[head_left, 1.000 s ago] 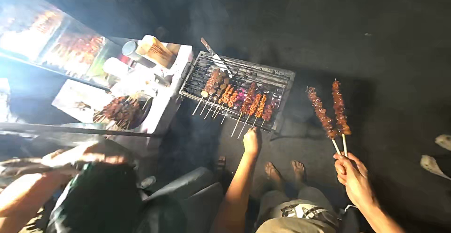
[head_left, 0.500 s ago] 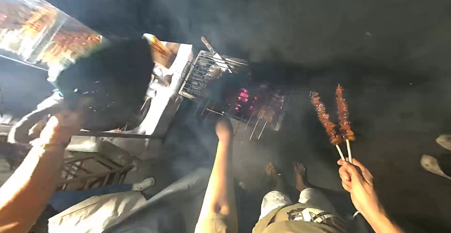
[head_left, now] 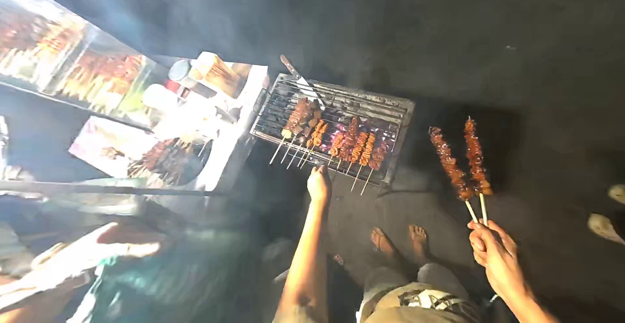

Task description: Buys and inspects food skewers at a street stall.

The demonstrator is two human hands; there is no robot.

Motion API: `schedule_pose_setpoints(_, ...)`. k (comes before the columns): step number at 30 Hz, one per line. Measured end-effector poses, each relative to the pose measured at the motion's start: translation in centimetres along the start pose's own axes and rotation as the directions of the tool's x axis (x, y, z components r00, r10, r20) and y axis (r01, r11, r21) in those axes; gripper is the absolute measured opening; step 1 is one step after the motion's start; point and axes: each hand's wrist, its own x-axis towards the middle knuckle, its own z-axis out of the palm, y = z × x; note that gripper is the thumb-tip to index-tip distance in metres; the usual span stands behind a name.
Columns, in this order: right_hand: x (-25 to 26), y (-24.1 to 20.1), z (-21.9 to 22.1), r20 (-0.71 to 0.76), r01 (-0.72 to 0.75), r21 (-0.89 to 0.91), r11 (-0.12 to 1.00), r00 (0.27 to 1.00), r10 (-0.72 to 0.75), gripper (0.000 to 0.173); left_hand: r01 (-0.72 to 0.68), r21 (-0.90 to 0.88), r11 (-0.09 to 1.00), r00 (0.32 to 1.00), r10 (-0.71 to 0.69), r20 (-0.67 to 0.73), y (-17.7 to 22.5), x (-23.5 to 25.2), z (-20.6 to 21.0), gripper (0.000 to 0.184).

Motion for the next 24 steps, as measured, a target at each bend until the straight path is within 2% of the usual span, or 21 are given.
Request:
schedule_pose_setpoints(3, -0.2, 0.3, -0.2, -0.018, -0.009, 0.011, 1.000, 1.000, 0.009, 0.022, 0.009, 0.026, 1.000, 1.000, -0.009, 0.016, 0.0, 0.8, -0.3, 0.032)
schedule_pose_setpoints(7, -0.5, 0.5, -0.2, -0.053, -0.003, 0.027, 1.000, 0.999, 0.004, 0.022, 0.114, 0.029, 0.993, 0.986, -0.110, -0.122, -0.5, 2.0, -1.6, 0.040)
schedule_pose_setpoints(9, -0.5, 0.7, -0.4, -0.070, -0.007, 0.028, 1.000, 0.998, 0.009, 0.021, 0.162, 0.061, 0.985, 0.978, -0.151, -0.147, -1.5, 3.6, -1.6, 0.042)
schedule_pose_setpoints(14, -0.7, 1.1, -0.5, -0.071, -0.015, 0.011, 1.000, 0.997, 0.016, 0.022, 0.342, 0.093, 0.935, 0.940, -0.337, -0.058, -2.6, 5.5, -2.3, 0.041)
schedule_pose_setpoints(16, -0.7, 1.1, -0.4, -0.070, -0.013, 0.026, 1.000, 0.997, 0.014, 0.022, 0.366, -0.022, 0.930, 0.931, -0.366, 0.006, -3.1, 5.1, -2.5, 0.045)
schedule_pose_setpoints(18, -0.6, 1.0, -0.2, -0.071, -0.015, 0.037, 0.999, 0.997, 0.017, 0.022, 0.288, -0.246, 0.925, 0.956, -0.294, 0.013, -4.0, 4.9, -2.2, 0.040)
schedule_pose_setpoints(20, -0.5, 0.9, 0.0, -0.064, -0.015, 0.032, 0.999, 0.998, 0.017, 0.022, 0.213, -0.507, 0.835, 0.974, -0.222, 0.044, -4.9, 5.0, -1.4, 0.033)
schedule_pose_setpoints(22, -0.5, 0.8, 0.2, -0.052, -0.013, 0.020, 1.000, 0.999, 0.014, 0.022, 0.240, -0.754, 0.612, 0.963, -0.251, 0.103, -5.9, 5.5, -0.1, 0.027)
schedule_pose_setpoints(24, -0.4, 0.9, 0.3, -0.049, -0.010, 0.021, 1.000, 0.999, 0.011, 0.022, 0.289, -0.863, 0.415, 0.946, -0.263, 0.191, -5.7, 5.3, 0.3, 0.026)
